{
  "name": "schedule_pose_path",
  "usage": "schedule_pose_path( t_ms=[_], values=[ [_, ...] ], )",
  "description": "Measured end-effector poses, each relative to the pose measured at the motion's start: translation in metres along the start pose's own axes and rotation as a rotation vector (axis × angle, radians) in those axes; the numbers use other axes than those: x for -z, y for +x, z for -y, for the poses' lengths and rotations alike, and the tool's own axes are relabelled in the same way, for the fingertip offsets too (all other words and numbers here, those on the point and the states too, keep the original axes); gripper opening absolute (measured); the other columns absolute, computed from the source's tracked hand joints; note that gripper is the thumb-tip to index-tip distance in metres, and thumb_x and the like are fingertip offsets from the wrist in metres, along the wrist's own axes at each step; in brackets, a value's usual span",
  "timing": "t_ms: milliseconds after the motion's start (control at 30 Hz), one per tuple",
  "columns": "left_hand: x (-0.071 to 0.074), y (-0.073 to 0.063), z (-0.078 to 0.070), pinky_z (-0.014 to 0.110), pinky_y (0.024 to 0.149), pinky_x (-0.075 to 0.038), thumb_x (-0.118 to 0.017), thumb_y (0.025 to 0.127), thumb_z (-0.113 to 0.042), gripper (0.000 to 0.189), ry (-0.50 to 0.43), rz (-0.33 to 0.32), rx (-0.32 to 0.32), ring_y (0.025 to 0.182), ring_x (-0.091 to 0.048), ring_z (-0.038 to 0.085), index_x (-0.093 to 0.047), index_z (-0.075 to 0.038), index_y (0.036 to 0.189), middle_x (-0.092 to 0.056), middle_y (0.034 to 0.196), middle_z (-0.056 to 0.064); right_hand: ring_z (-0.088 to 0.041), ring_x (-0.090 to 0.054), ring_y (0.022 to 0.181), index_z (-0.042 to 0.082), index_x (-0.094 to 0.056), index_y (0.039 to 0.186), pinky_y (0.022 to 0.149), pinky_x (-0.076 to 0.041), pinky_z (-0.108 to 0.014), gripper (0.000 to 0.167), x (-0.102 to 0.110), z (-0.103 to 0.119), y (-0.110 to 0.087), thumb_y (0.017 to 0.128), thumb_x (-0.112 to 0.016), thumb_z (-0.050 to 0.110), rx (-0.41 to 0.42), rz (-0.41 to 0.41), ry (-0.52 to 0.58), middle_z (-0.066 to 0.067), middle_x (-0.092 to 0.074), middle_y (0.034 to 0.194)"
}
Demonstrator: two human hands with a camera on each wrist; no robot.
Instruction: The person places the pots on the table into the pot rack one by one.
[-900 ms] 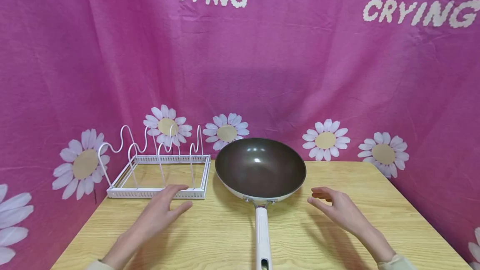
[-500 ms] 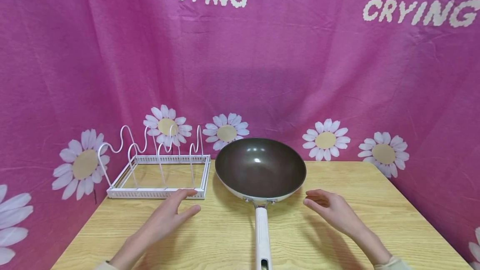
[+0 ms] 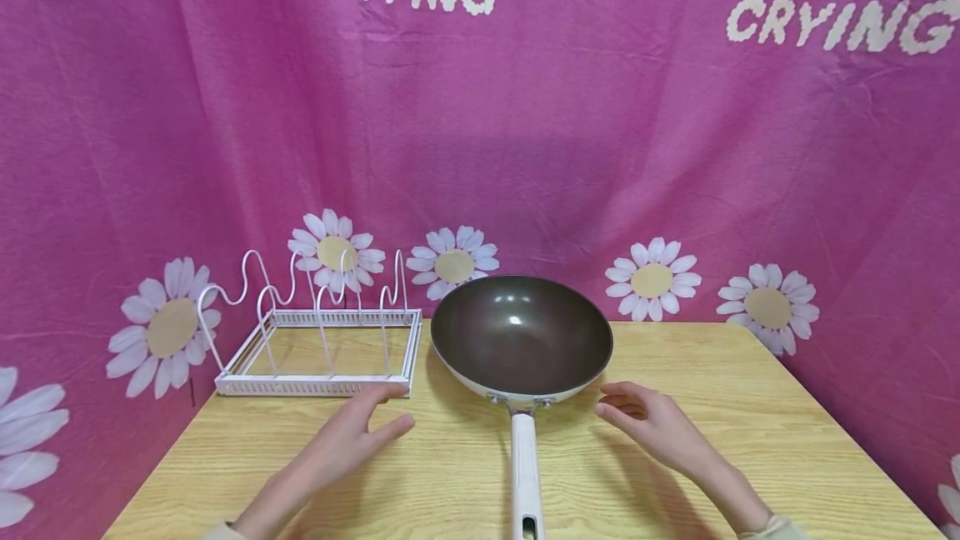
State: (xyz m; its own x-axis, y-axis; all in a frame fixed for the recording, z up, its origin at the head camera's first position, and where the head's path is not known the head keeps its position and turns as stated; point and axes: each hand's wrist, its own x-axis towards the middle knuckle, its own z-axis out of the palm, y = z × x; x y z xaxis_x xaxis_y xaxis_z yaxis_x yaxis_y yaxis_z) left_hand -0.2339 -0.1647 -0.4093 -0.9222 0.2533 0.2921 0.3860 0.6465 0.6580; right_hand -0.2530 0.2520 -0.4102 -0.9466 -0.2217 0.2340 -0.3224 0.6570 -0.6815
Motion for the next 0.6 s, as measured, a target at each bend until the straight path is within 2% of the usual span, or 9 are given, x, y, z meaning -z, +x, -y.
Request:
schedule_pose_path(
  t_ms=[167,367,600],
  values=[
    [-0.008,0.0,-0.003,0.051,0.111,-0.042,-0.068,0.092,-0.039,0.046,-0.022,0.015,-0.009,0.129,-0.055,0.027,-0.063,-0.012,0.129,-0.063,0.131,0.005,-0.019,-0.07,0.1,0.006,-0.068,0.12,0.084,-0.057,-0.025,0.04,-0.004,0.003,0.0,0.093,-0.068,0.036,0.016,0.026,0.013,-0.007,-0.073,0.113],
    [-0.015,0.001,-0.009,0.052,0.106,-0.045,-0.066,0.093,-0.039,0.045,-0.044,0.046,-0.039,0.124,-0.057,0.028,-0.062,-0.011,0.129,-0.064,0.128,0.004,-0.015,-0.068,0.101,0.003,-0.067,0.121,0.087,-0.058,-0.029,0.04,-0.008,0.007,-0.001,0.094,-0.067,0.033,0.079,0.056,0.024,-0.009,-0.073,0.112],
    [-0.023,-0.001,-0.016,0.054,0.105,-0.045,-0.064,0.094,-0.043,0.05,-0.083,0.116,-0.034,0.125,-0.055,0.029,-0.06,-0.011,0.132,-0.062,0.131,0.003,-0.017,-0.068,0.102,0.002,-0.064,0.124,0.087,-0.058,-0.029,0.041,-0.011,0.013,0.0,0.095,-0.065,0.032,0.127,0.087,0.032,-0.01,-0.072,0.114]
  ],
)
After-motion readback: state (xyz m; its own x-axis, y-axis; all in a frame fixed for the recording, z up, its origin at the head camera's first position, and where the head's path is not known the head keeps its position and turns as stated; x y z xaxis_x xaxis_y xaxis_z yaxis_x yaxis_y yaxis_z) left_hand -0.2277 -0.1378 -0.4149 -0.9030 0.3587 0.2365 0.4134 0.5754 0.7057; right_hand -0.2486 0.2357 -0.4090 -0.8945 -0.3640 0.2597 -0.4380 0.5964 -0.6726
